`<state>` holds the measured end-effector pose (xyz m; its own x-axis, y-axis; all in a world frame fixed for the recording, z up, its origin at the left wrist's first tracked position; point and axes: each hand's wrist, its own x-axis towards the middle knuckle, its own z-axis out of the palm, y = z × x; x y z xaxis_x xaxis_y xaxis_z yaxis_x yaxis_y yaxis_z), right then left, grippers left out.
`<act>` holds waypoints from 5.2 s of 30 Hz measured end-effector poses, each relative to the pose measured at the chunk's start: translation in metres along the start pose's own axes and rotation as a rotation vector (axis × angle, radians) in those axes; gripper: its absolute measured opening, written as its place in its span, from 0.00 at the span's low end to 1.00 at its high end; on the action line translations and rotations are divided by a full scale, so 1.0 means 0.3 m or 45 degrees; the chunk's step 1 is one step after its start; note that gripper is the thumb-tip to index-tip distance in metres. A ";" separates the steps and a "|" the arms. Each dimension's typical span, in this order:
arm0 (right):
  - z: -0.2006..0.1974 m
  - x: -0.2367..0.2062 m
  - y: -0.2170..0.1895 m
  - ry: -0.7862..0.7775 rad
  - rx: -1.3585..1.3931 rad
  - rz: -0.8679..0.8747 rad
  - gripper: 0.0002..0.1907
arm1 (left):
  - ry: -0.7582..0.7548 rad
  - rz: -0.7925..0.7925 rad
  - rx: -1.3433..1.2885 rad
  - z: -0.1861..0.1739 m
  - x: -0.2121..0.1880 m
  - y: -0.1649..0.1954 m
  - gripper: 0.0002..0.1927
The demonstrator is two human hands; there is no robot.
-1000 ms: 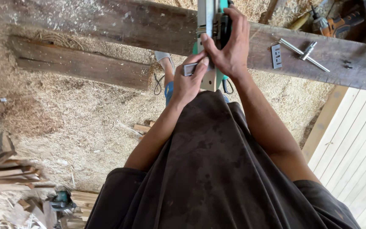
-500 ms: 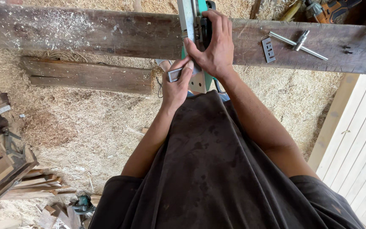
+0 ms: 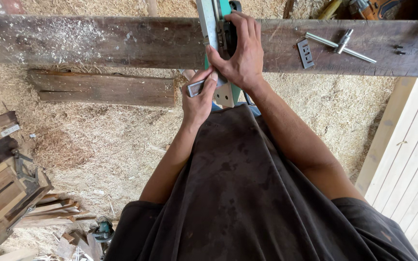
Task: The person uses an electric planer on a wooden plank, adjusting the tool with a metal square and a T-handle wrench. They repeatedly plane the wood surface, making adjustments between passes.
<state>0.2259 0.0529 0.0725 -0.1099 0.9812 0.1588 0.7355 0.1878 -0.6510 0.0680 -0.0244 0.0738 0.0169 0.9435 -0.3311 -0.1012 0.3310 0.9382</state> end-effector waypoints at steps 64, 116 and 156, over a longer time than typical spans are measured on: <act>-0.001 0.004 -0.048 0.080 0.009 0.089 0.21 | 0.046 -0.044 -0.044 -0.119 0.049 -0.110 0.21; -0.010 -0.002 0.001 -0.137 -0.018 0.007 0.49 | 0.038 -0.076 -0.061 -0.010 -0.028 -0.054 0.20; -0.017 0.004 -0.016 -0.039 0.081 0.007 0.22 | 0.063 -0.082 -0.144 0.013 0.006 -0.027 0.21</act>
<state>0.2258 0.0528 0.0797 -0.1275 0.9829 0.1330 0.6923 0.1842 -0.6977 0.0727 -0.0254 0.0660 -0.0220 0.9175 -0.3972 -0.2127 0.3839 0.8986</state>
